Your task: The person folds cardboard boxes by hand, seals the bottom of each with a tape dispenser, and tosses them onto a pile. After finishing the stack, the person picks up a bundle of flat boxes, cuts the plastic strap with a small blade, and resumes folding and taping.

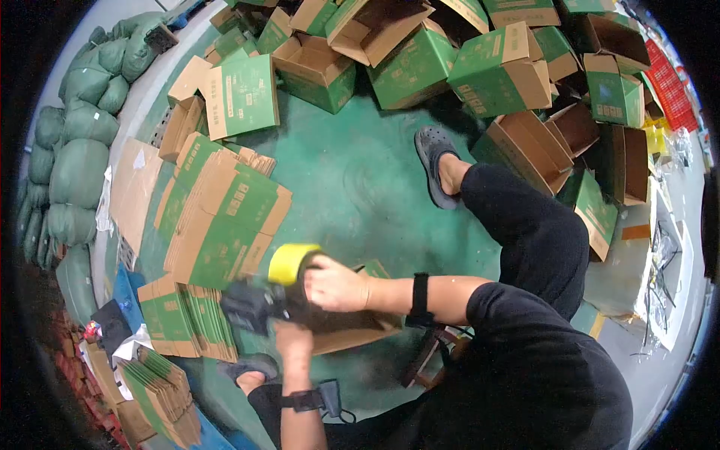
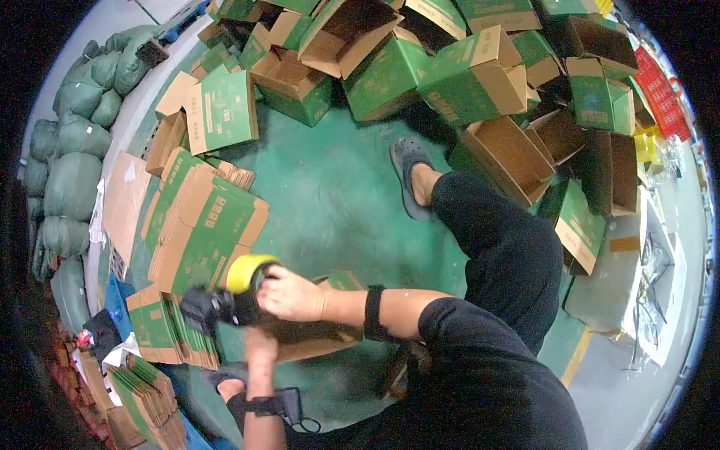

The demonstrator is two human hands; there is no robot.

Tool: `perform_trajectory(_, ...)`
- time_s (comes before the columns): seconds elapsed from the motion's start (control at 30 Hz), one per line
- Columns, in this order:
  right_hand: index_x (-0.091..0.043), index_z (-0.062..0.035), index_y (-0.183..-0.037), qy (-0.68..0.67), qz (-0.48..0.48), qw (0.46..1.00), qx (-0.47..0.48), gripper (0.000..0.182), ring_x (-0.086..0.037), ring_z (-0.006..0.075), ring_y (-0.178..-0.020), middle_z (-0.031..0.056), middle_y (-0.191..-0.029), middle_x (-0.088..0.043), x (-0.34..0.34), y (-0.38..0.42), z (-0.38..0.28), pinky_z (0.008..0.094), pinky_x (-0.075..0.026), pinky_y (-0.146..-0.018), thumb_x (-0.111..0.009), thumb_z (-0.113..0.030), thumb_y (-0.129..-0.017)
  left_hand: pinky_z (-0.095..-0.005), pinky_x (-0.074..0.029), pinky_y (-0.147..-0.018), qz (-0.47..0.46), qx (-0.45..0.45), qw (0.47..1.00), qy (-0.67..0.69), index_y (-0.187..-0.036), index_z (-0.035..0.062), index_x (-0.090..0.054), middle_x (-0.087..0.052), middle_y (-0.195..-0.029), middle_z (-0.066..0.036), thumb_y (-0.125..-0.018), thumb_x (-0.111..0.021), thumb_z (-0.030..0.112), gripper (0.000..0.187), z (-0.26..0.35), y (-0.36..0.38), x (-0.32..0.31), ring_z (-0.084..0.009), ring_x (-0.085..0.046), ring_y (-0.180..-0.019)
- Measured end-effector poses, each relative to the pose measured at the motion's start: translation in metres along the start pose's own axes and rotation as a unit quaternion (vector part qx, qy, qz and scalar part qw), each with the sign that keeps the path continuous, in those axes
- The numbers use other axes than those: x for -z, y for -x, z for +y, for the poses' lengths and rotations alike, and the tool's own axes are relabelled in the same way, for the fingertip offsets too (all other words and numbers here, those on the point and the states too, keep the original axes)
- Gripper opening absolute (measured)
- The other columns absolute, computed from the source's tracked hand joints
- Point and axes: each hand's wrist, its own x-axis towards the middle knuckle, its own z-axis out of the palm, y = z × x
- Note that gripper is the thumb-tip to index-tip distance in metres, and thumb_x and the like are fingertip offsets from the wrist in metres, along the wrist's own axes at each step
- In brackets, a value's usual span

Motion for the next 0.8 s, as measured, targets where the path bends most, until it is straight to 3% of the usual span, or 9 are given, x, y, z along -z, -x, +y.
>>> perform_trajectory(0.17, -0.051, -0.0069, -0.083, -0.03, 0.04, 0.996, 0.069, 0.02, -0.05, 0.0183, -0.077, 0.0039, -0.082, -0.051, -0.026, 0.004, 0.001, 0.0327, -0.04, -0.075, -0.05, -0.018, -0.066, -0.035, -0.032, -0.096, -0.152, -0.204, 0.938, 0.236, -0.124, -0.0026, -0.035, -0.046, -0.122, -0.018, -0.076, -0.051, 0.052, 0.075, 0.033, 0.014, 0.001, -0.0298, -0.042, -0.115)
perform_trajectory(0.2, -0.051, -0.0068, -0.084, -0.034, 0.028, 0.997, 0.062, 0.021, -0.05, 0.0184, -0.078, 0.0038, -0.082, -0.051, -0.03, 0.007, 0.001, 0.0326, -0.04, -0.075, -0.05, -0.018, -0.066, -0.034, -0.028, -0.099, -0.177, -0.18, 0.96, 0.124, -0.128, -0.0006, -0.03, -0.04, -0.129, -0.017, -0.077, -0.051, 0.052, 0.076, 0.065, 0.05, 0.049, -0.0285, -0.037, -0.12)
perform_trajectory(0.33, -0.051, -0.0091, -0.075, -0.077, 0.05, 0.995, -0.026, 0.019, -0.052, 0.0203, -0.069, 0.0055, -0.071, -0.052, -0.027, -0.006, 0.002, 0.0355, -0.042, -0.068, -0.055, -0.018, -0.058, -0.0366, -0.029, -0.099, -0.219, -0.322, 0.906, 0.167, -0.132, 0.0019, -0.024, -0.034, -0.129, -0.025, -0.064, -0.065, 0.054, 0.095, 0.061, 0.012, -0.022, -0.0288, -0.032, -0.123)
perform_trajectory(0.4, -0.051, -0.0094, -0.064, -0.052, -0.085, 0.985, -0.142, 0.015, -0.053, 0.0241, -0.055, 0.0066, -0.056, -0.05, -0.012, -0.02, 0.017, 0.0388, -0.042, -0.059, -0.057, -0.018, -0.053, -0.0353, -0.023, -0.103, -0.219, -0.304, 0.903, 0.21, -0.132, 0.0017, -0.023, -0.034, -0.129, -0.025, -0.058, -0.07, 0.052, 0.102, 0.071, 0.007, -0.018, -0.0277, -0.029, -0.124)
perform_trajectory(0.43, -0.05, -0.0081, -0.057, -0.047, -0.062, 0.986, -0.148, 0.015, -0.05, 0.0283, -0.045, 0.0071, -0.047, -0.047, -0.005, -0.027, 0.034, 0.0405, -0.04, -0.051, -0.059, -0.019, -0.053, -0.0365, -0.022, -0.103, -0.196, -0.205, 0.953, 0.108, -0.133, 0.0029, -0.022, -0.032, -0.131, -0.025, -0.057, -0.069, 0.055, 0.103, 0.073, -0.007, -0.035, -0.0272, -0.026, -0.126)
perform_trajectory(0.53, -0.053, -0.006, -0.079, -0.08, -0.14, 0.942, -0.293, 0.025, -0.055, 0.0301, -0.071, 0.0145, -0.068, -0.056, -0.01, -0.003, 0.04, 0.0399, -0.037, -0.073, -0.064, -0.022, -0.063, -0.0419, -0.025, -0.101, -0.166, 0.018, 0.979, -0.114, -0.132, 0.0017, -0.023, -0.033, -0.13, -0.025, -0.055, -0.064, 0.064, 0.107, 0.105, 0.027, 0.011, -0.0302, -0.025, -0.126)
perform_trajectory(0.6, -0.052, -0.0062, -0.085, -0.121, -0.13, 0.938, -0.299, 0.026, -0.055, 0.0279, -0.083, 0.0122, -0.077, -0.057, -0.018, 0.045, 0.003, 0.0405, -0.035, -0.084, -0.063, -0.016, -0.063, -0.0443, -0.028, -0.098, -0.095, -0.165, 0.98, 0.051, -0.129, 0.0043, -0.033, -0.039, -0.126, -0.024, -0.058, -0.058, 0.067, 0.098, 0.063, 0.021, -0.009, -0.0343, -0.031, -0.122)
perform_trajectory(0.7, -0.054, -0.0034, -0.07, -0.001, -0.181, 0.968, -0.171, 0.02, -0.054, 0.0258, -0.09, 0.0108, -0.083, -0.058, -0.016, 0.071, 0.001, 0.0398, -0.033, -0.092, -0.061, -0.007, -0.052, -0.0456, -0.035, -0.089, 0.015, -0.085, 0.979, 0.187, -0.1, 0.0052, -0.06, -0.057, -0.103, -0.018, -0.079, -0.053, 0.038, 0.04, 0.009, 0.057, 0.012, -0.0401, -0.049, -0.101)
perform_trajectory(0.8, -0.055, 0.0, -0.067, -0.122, -0.258, 0.923, -0.26, 0.017, -0.051, 0.0271, -0.094, 0.0143, -0.084, -0.058, -0.013, 0.064, 0.002, 0.0413, -0.029, -0.096, -0.061, -0.007, -0.053, -0.0437, -0.03, -0.094, 0.282, -0.085, 0.928, 0.228, -0.119, -0.0045, -0.041, -0.037, -0.123, -0.027, -0.087, -0.043, 0.026, 0.044, -0.026, 0.05, -0.032, -0.0391, -0.036, -0.115)
